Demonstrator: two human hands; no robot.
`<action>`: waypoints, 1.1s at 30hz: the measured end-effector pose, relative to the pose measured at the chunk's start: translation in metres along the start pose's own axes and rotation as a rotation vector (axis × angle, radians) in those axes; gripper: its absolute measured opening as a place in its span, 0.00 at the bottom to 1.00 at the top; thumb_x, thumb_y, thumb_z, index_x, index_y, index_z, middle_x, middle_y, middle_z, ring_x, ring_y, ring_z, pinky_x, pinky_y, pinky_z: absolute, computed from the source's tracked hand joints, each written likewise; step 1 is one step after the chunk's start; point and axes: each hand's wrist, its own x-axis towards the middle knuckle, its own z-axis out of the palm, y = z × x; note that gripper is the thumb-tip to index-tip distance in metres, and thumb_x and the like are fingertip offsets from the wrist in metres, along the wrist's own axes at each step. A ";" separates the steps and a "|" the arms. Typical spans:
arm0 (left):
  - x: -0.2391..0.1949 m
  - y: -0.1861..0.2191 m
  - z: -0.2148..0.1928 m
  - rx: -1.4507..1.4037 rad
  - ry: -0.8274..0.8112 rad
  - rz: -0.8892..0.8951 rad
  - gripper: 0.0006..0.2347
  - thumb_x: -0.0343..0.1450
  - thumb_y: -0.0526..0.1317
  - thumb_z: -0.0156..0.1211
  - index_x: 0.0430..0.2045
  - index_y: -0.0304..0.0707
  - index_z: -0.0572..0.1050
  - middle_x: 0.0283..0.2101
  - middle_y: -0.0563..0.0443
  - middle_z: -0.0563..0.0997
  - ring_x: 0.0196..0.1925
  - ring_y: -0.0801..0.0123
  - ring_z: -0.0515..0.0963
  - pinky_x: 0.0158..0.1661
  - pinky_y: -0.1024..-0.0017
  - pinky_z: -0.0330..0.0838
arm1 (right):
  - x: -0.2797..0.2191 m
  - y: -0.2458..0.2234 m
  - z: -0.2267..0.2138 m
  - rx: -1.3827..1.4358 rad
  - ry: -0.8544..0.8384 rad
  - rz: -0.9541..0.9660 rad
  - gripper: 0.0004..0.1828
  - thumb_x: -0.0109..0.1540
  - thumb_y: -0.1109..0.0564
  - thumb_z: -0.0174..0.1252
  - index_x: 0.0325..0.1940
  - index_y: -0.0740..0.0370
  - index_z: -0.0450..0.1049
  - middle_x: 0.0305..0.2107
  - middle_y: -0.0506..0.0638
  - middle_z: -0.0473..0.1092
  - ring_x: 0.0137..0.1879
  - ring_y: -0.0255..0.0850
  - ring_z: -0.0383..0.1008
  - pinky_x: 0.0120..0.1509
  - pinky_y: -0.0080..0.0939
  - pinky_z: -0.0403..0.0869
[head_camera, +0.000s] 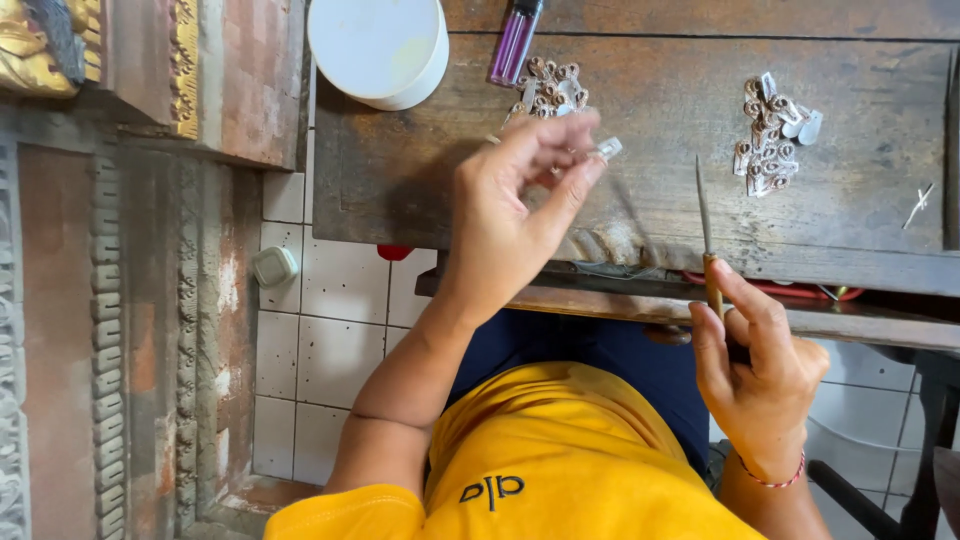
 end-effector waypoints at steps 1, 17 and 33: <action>0.001 -0.009 -0.005 0.004 0.002 -0.003 0.11 0.75 0.31 0.63 0.50 0.33 0.74 0.43 0.44 0.84 0.41 0.69 0.86 0.38 0.81 0.85 | -0.001 0.002 0.000 0.004 -0.003 -0.001 0.19 0.72 0.67 0.61 0.68 0.70 0.71 0.15 0.43 0.52 0.25 0.39 0.42 0.31 0.33 0.53; 0.006 -0.030 -0.024 0.400 0.365 0.160 0.06 0.77 0.35 0.64 0.46 0.39 0.76 0.58 0.47 0.63 0.50 0.64 0.76 0.50 0.70 0.80 | 0.022 0.063 -0.026 -0.052 0.098 0.232 0.12 0.88 0.72 0.53 0.55 0.73 0.56 0.21 0.53 0.50 0.27 0.40 0.44 0.38 0.46 0.47; 0.013 -0.029 -0.021 0.450 0.030 0.315 0.06 0.74 0.30 0.69 0.42 0.33 0.80 0.47 0.45 0.67 0.32 0.69 0.69 0.34 0.75 0.75 | 0.002 0.142 0.001 -0.172 0.141 0.386 0.39 1.03 0.55 0.50 0.37 0.72 0.71 0.27 0.55 0.65 0.35 0.45 0.68 0.56 0.44 0.72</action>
